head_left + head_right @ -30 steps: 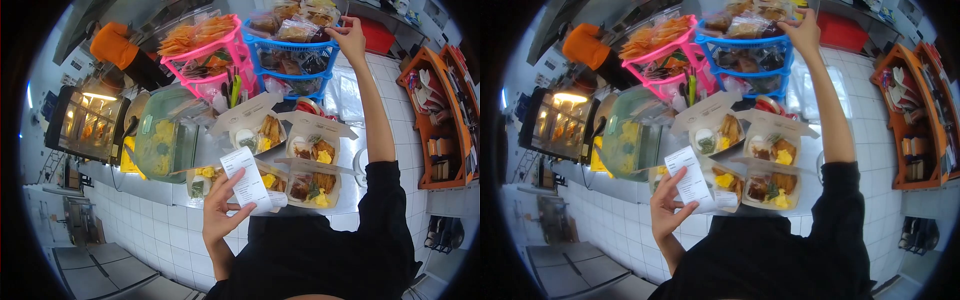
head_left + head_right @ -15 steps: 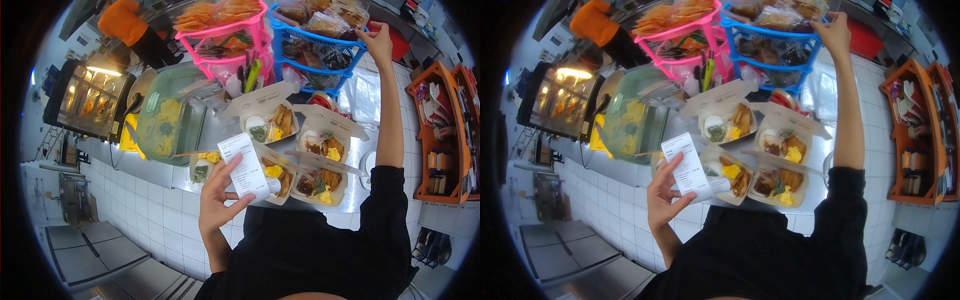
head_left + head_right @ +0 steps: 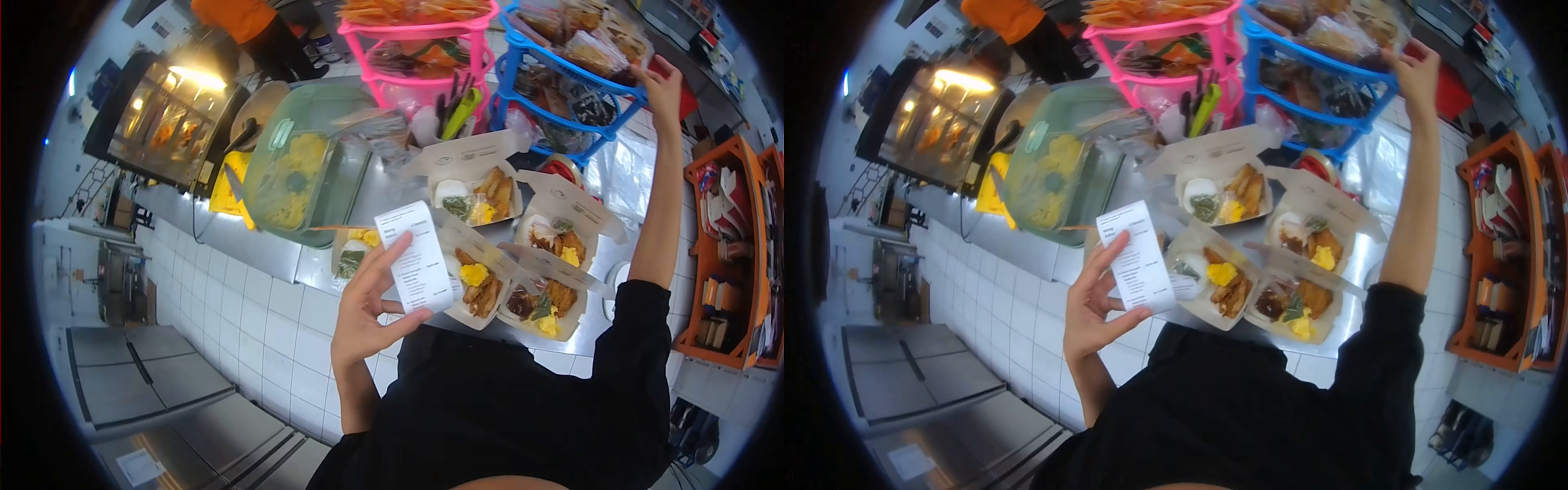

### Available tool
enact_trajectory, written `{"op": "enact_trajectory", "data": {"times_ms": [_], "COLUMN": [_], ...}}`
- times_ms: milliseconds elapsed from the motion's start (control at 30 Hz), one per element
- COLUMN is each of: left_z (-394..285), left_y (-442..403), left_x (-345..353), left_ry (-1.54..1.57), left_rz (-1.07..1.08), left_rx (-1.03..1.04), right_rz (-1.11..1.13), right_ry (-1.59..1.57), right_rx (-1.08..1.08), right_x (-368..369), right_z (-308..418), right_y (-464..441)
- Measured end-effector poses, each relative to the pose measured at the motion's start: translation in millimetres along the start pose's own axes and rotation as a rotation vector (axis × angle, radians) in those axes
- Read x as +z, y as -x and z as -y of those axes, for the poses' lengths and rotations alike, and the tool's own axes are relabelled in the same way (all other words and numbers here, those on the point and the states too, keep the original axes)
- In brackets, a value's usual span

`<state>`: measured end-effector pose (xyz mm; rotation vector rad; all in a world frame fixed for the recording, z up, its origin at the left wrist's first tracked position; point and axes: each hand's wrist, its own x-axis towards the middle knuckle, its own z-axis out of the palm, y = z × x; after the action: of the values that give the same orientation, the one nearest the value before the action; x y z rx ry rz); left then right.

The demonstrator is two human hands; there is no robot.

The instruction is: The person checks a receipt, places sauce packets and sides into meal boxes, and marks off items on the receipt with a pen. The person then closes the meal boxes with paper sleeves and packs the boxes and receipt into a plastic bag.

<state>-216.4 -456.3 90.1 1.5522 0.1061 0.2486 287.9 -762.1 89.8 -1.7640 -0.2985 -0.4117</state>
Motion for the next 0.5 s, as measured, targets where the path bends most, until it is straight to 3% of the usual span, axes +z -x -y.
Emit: {"op": "enact_trajectory", "data": {"times_ms": [133, 200, 300, 367, 500], "left_z": [-8.8, -11.1, -10.4, -6.8, -3.8], "left_y": [3.7, 6.8, 7.0, 7.9, 9.1], "left_x": [-9.6, -17.7, -24.9, -29.9, -35.8], "left_ry": [0.004, 0.001, 0.015, 0.051, 0.043], "left_rz": [-0.007, -0.010, 0.014, 0.032, 0.030], "left_rx": [-0.006, -0.007, -0.003, -0.009, -0.011], "right_rz": [-0.216, -0.169, 0.135, 0.596, 0.819], "right_ry": [-0.206, -0.405, -0.345, -0.410, -0.328], "right_rx": [-0.432, -0.414, -0.382, -0.056, 0.121], "right_x": [5.8, 22.9, 52.8, 57.4, 98.9], "right_z": [51.1, 115.1, 151.3, 132.2, 95.4], "right_y": [18.2, 75.3, 144.0, 177.9, 235.4]}}
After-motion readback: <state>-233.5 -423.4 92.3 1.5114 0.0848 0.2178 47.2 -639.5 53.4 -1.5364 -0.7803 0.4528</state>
